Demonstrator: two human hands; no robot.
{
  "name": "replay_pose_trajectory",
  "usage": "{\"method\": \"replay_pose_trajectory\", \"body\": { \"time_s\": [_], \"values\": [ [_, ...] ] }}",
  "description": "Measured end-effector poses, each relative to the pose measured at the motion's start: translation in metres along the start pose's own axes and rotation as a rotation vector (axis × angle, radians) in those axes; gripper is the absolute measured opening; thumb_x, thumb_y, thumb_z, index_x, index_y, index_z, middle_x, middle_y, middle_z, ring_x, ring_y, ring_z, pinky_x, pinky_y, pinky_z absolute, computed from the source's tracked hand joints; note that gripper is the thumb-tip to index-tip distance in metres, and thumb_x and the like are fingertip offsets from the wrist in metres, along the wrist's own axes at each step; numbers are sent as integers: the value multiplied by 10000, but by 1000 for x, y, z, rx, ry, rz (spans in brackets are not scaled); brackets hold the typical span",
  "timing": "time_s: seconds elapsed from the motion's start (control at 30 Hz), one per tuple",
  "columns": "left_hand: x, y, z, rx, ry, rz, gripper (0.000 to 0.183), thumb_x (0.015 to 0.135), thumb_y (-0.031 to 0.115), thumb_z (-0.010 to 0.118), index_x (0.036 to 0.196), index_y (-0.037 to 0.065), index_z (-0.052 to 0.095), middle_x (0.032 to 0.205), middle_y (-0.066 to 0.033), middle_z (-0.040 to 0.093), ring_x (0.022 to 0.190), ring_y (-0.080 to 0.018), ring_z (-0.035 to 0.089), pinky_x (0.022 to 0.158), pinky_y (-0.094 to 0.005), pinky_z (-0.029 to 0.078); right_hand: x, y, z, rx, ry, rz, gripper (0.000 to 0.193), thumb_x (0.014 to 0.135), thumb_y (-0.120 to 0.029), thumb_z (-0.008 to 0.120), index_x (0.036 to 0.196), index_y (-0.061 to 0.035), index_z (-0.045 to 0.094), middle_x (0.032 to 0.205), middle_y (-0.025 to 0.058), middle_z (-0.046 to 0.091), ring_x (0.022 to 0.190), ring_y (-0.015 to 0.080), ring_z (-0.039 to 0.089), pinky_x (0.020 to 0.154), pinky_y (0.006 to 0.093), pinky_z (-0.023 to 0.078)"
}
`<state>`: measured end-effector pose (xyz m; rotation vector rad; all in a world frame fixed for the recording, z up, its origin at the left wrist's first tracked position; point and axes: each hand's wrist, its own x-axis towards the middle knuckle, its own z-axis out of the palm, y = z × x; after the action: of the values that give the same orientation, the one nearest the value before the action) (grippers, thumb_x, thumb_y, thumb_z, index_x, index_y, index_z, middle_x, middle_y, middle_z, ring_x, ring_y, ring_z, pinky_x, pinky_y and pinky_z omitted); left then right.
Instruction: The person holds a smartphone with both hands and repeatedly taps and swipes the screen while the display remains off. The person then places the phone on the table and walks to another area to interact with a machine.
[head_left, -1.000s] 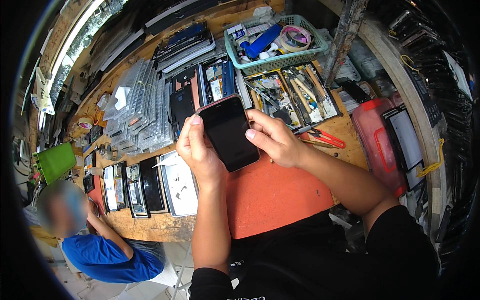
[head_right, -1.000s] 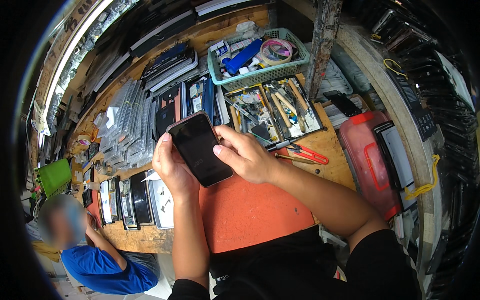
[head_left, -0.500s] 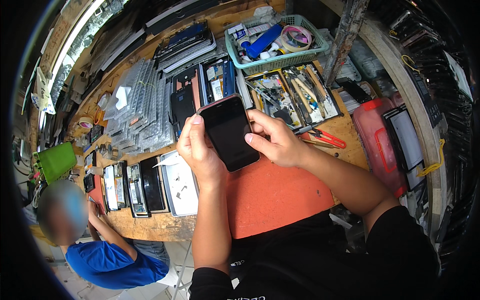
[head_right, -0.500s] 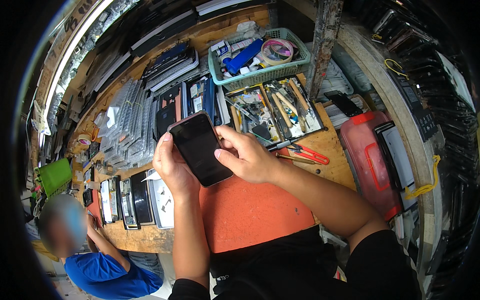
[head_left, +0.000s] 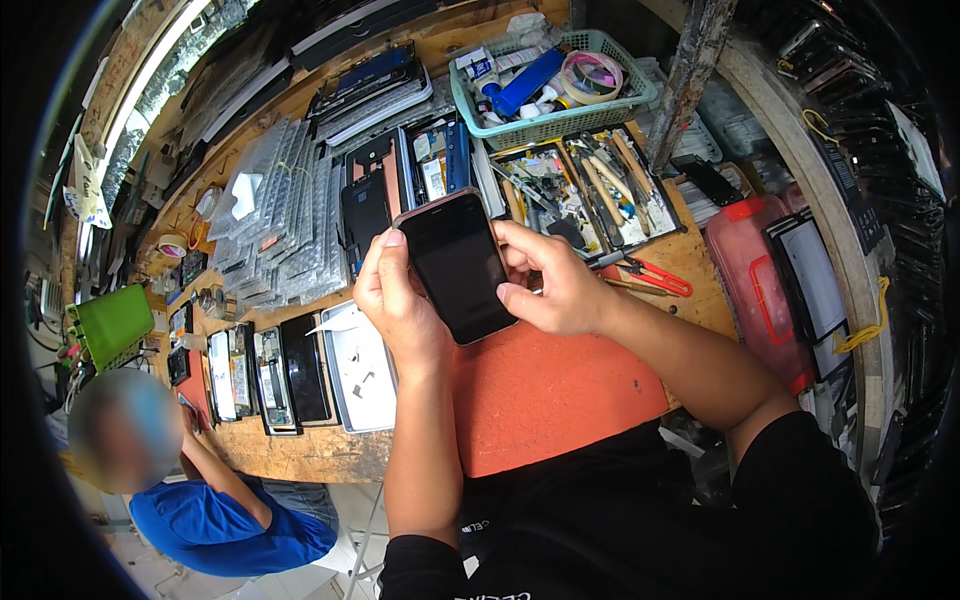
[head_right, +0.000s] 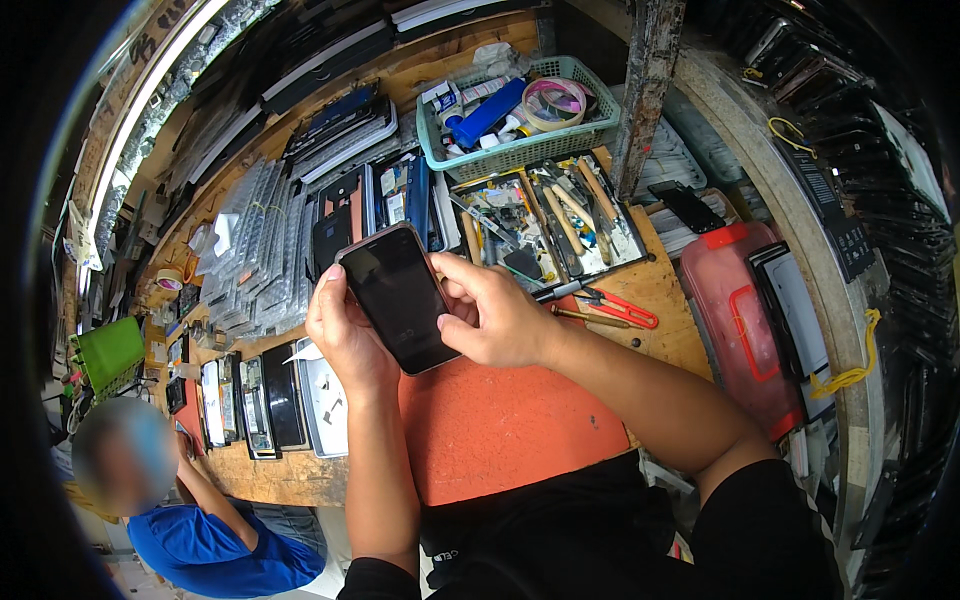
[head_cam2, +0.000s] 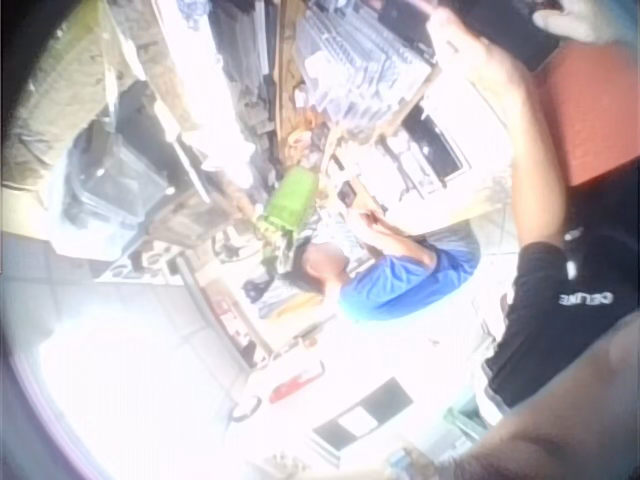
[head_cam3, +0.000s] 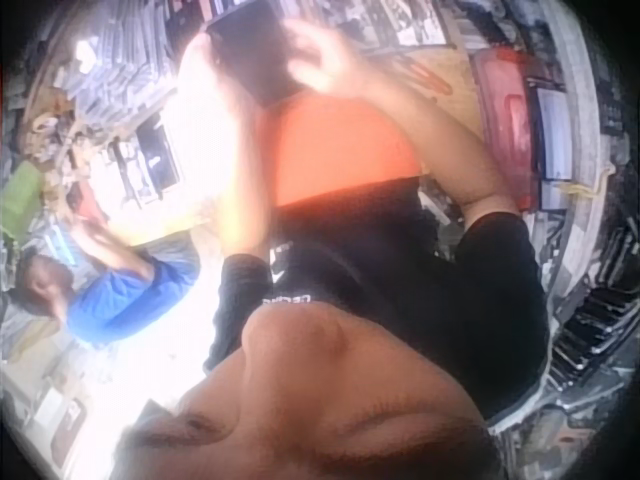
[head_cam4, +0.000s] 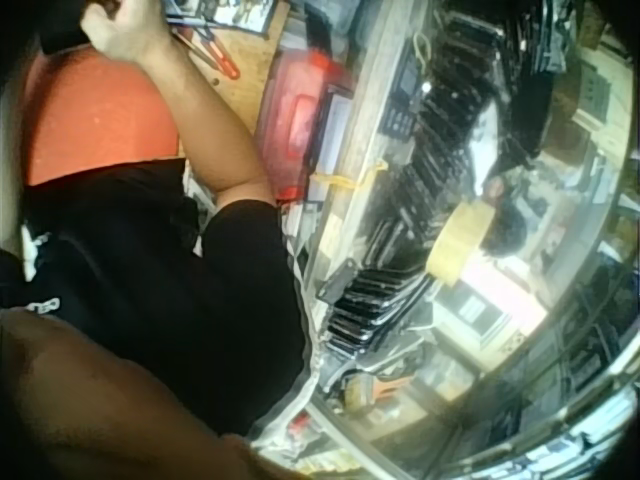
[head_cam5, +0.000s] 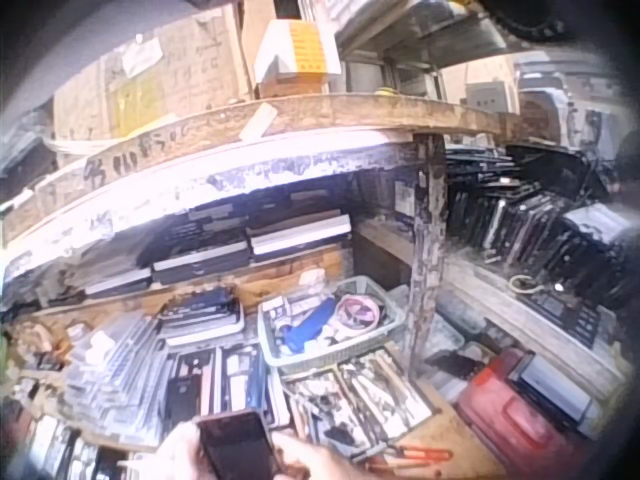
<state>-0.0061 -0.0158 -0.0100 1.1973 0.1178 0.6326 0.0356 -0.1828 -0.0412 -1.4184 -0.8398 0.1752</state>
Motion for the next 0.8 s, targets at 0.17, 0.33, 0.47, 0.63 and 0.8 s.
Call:
{"method": "replay_pose_trajectory", "body": {
  "time_s": [0.17, 0.33, 0.47, 0.63, 0.8],
  "values": [
    [-1, -1, 0, 5, 11, 8, 253, 1064, 159, 528, 984, -27, 680, 904, -22, 674, 802, -66, 595, 740, -223, 487, 0, 5, 1, 6, -10, 43, 519, 879, 7, 635, 1367, 34, 457, 825, 55, 706, 664, 55, 612, 594, 244, 488],
    [-2, 1, 2, -5, 8, 8, 252, 1062, 155, 531, 998, -35, 685, 921, -31, 683, 818, -70, 607, 760, -225, 497, -1, 4, -1, -9, -1, 3, 503, 885, 4, 625, 1359, 33, 459, 819, 58, 704, 640, 61, 605, 588, 244, 485],
    [0, -3, -4, -13, -9, 18, 254, 1063, 154, 530, 1009, -38, 688, 935, -37, 690, 828, -75, 615, 768, -230, 504, 0, 7, -1, -29, -11, 0, 470, 914, -12, 601, 1361, 34, 466, 819, 72, 704, 645, 69, 603, 602, 255, 487],
    [-1, -1, 0, -21, -7, 11, 255, 1066, 156, 529, 1008, -35, 688, 931, -34, 688, 826, -74, 613, 768, -228, 504, 2, 3, -2, -32, 5, 19, 382, 980, -57, 569, 1344, 37, 498, 796, 90, 695, 643, 93, 568, 616, 287, 465],
    [-1, -1, 0, -6, -4, 9, 254, 1067, 156, 529, 1004, -32, 687, 920, -27, 682, 813, -66, 602, 752, -221, 494, 2, -3, -4, -35, -8, 85, 369, 1000, -91, 564, 1339, 43, 511, 741, 94, 656, 621, 109, 526, 591, 309, 427]
  ]
}}
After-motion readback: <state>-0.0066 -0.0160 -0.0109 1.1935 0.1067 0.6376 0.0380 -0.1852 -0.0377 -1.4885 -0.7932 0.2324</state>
